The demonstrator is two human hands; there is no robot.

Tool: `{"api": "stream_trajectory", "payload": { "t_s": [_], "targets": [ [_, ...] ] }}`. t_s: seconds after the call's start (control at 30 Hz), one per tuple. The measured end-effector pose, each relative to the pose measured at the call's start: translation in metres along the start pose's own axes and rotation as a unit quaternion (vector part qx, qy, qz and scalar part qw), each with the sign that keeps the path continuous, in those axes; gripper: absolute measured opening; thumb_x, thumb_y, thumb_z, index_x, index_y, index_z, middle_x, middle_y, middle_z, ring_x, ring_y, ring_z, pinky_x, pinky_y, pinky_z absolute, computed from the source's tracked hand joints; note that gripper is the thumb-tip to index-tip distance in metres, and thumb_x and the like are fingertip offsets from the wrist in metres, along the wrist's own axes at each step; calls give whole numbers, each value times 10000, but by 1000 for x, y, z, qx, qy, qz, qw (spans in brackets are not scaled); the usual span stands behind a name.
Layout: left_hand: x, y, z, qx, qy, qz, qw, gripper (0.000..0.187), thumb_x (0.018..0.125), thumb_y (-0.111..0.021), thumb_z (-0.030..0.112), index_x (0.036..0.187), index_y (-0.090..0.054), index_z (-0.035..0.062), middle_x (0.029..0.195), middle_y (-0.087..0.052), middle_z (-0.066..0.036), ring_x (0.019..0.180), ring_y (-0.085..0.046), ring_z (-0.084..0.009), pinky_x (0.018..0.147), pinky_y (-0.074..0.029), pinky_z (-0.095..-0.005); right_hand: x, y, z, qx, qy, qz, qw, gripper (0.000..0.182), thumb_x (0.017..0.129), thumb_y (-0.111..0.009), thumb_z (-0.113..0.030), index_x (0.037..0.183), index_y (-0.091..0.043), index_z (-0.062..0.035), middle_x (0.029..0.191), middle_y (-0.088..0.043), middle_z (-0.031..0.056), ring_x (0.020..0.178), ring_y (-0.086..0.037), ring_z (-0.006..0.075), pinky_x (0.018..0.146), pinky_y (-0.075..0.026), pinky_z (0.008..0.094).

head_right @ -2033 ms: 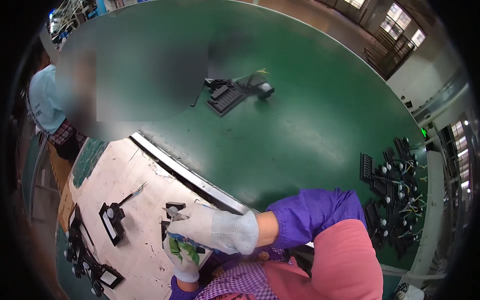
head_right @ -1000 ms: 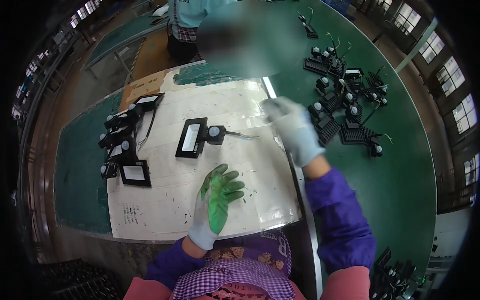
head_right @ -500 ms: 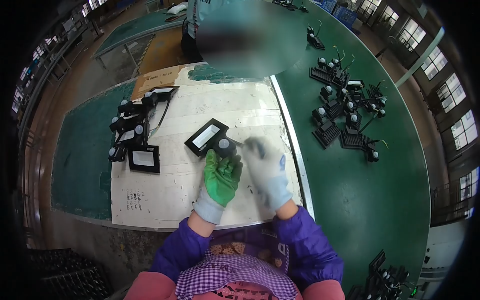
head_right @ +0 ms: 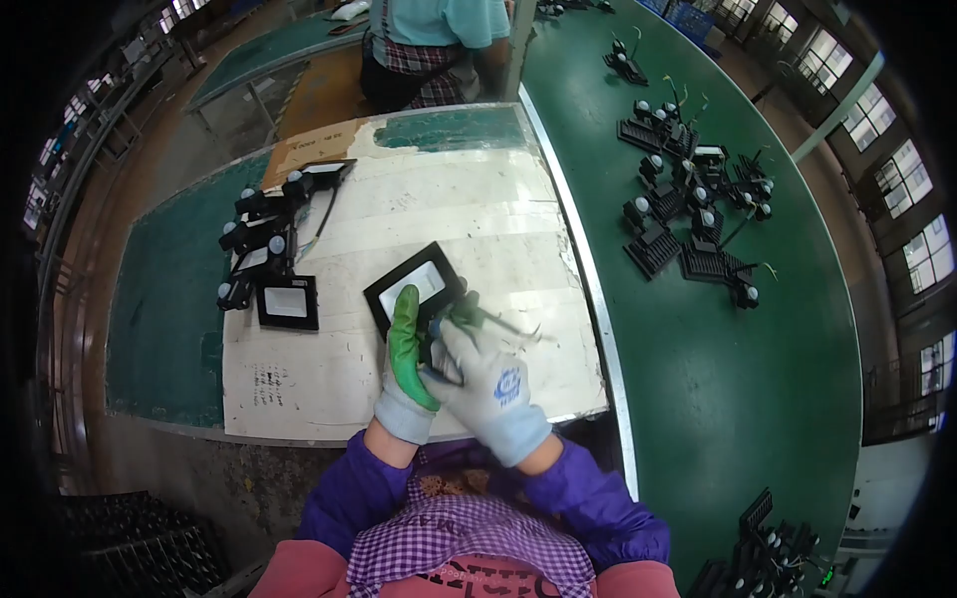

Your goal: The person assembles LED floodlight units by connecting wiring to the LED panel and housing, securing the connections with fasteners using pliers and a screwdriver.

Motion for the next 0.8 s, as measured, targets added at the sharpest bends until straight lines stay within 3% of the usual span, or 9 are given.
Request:
{"api": "stream_trajectory", "payload": {
  "t_s": [0.1, 0.13, 0.23, 0.27, 0.47, 0.57, 0.67, 0.77, 0.8],
  "targets": [
    [-9, -2, 3, 116, -60, 43, 991, 370, 930, -596, 414, 1036, -627, 62, 874, -691, -90, 755, -669, -187, 636, -564, -300, -23, 5, 18, 114, -153, -96, 977, 562, 746, -771, -157, 1248, -554, -25, 965, -634, 175, 868, -655, 256, 747, -523, 316],
    [-13, 4, 3, 157, -34, 68, 985, 363, 924, -607, 415, 1056, -613, 78, 844, -686, -86, 729, -668, -184, 607, -558, -294, -27, 19, 15, 196, -161, -22, 967, 529, 775, -753, -120, 1258, -559, -29, 920, -629, 116, 812, -620, 179, 724, -498, 274],
    [-24, -7, 6, 168, -52, 91, 980, 351, 933, -594, 415, 1089, -595, 101, 828, -674, -72, 741, -663, -169, 607, -546, -273, -54, 30, 48, 271, -328, 3, 905, 474, 806, -719, -109, 1246, -563, -22, 893, -611, 62, 782, -567, 126, 719, -476, 256],
    [-26, -7, 8, 201, -66, 85, 974, 386, 959, -556, 399, 1193, -545, 91, 853, -661, -64, 748, -657, -162, 637, -540, -258, -56, 37, 50, 285, -361, 5, 888, 422, 832, -672, -97, 1233, -569, -19, 897, -610, 45, 799, -554, 111, 751, -466, 252],
    [-36, -15, 2, 361, -115, -7, 925, 499, 988, -506, 261, 1423, -356, 67, 984, -656, -71, 838, -662, -175, 724, -547, -266, -57, 56, 53, 226, -277, 49, 933, 352, 880, -590, -101, 1218, -575, -4, 907, -629, 61, 824, -572, 125, 773, -467, 264],
    [-47, -30, 9, 545, -276, -16, 791, 422, 977, -534, 272, 1335, -448, 67, 900, -655, -55, 756, -652, -166, 639, -536, -258, -57, 53, 54, 299, -310, 24, 902, 345, 910, -539, -120, 1232, -572, -3, 886, -631, 53, 768, -564, 112, 715, -467, 250],
    [-60, -43, 6, 673, -401, -77, 617, 499, 970, -531, 179, 1430, -370, 72, 929, -645, -52, 755, -644, -162, 672, -535, -254, -55, 54, 49, 364, -368, -16, 856, 355, 939, -488, -150, 1255, -565, -9, 865, -633, 39, 665, -525, 80, 618, -441, 222],
    [-70, -54, 4, 751, -393, -48, 529, 500, 965, -463, 152, 1450, -365, 85, 1035, -658, -51, 868, -665, -179, 800, -538, -275, -55, 51, 47, 399, -379, -26, 835, 347, 956, -465, -177, 1246, -562, -13, 831, -628, 35, 572, -471, 55, 530, -390, 200],
    [-71, -57, 4, 729, -384, -60, 563, 477, 973, -460, 157, 1436, -383, 77, 1013, -659, -53, 857, -662, -174, 796, -535, -273, -55, 51, 47, 410, -375, -24, 831, 341, 960, -461, -184, 1237, -562, -14, 817, -626, 36, 544, -452, 48, 504, -371, 195]
  ]
}}
Point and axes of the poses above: each hand's wrist, its own x-axis towards the middle knuckle, its own y-axis out of the back of the hand, z = x × y, the point moved 8 cm from there along x, towards the middle knuckle
